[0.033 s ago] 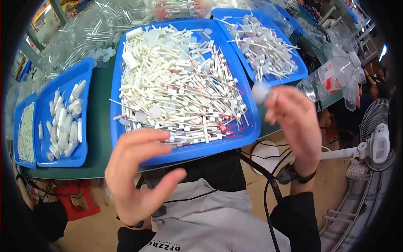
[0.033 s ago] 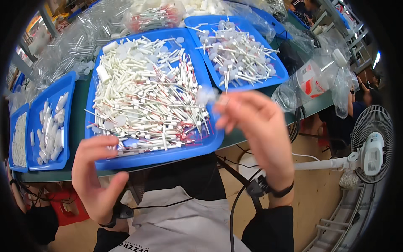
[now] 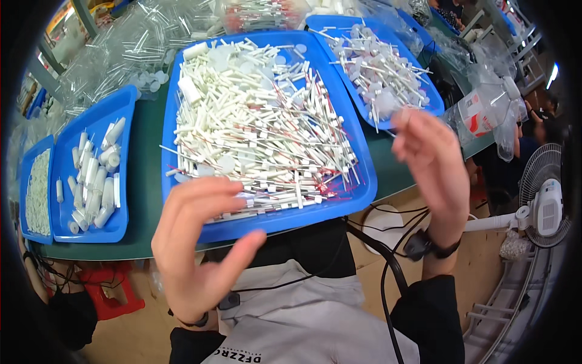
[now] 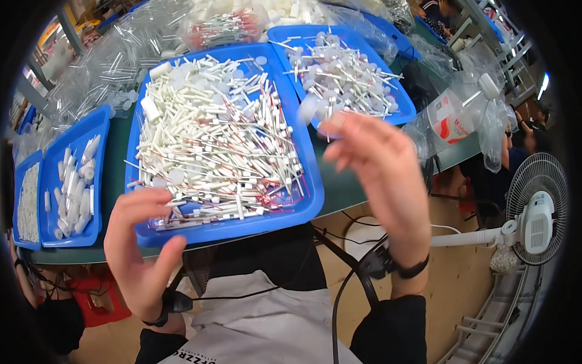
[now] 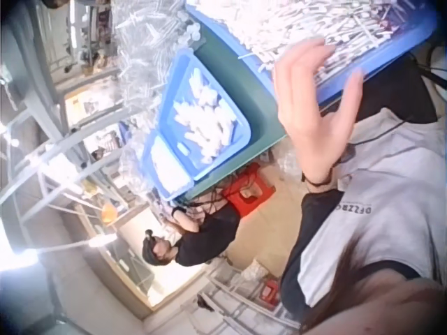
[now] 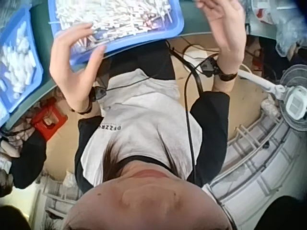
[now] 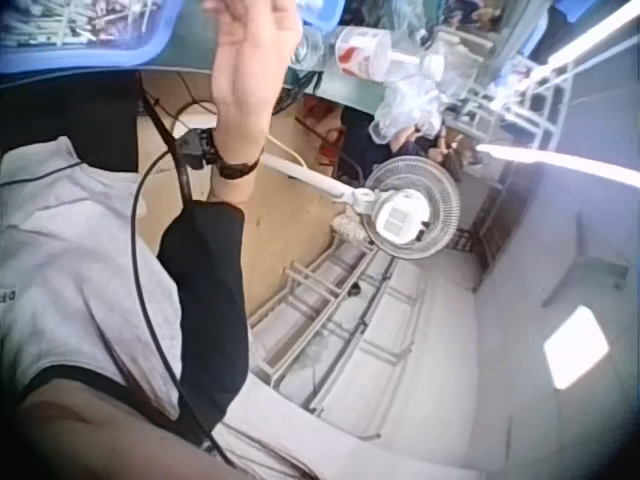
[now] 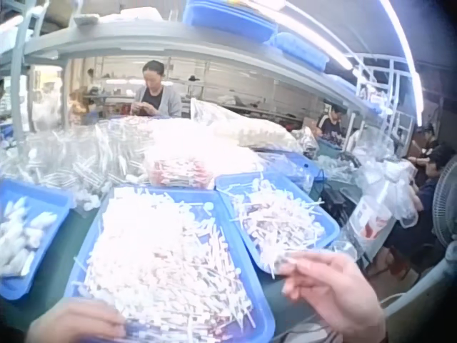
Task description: Assembling and connecting plastic tubing and components at a manufacturing workbench.
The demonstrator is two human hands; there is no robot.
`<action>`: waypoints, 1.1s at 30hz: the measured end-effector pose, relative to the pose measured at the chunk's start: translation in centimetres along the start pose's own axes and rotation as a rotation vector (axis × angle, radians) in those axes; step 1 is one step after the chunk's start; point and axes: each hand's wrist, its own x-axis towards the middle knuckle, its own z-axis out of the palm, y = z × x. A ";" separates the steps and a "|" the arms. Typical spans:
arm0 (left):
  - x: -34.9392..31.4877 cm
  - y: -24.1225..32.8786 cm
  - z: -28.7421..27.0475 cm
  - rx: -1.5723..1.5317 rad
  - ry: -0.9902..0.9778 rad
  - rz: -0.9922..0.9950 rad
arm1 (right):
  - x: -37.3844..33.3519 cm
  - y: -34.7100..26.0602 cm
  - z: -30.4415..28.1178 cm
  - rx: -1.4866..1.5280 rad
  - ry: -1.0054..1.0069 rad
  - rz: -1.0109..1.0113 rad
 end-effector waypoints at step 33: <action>0.7 -2.8 1.6 0.436 -0.136 -0.074 | 2.3 1.4 7.7 -1.088 -0.385 -0.535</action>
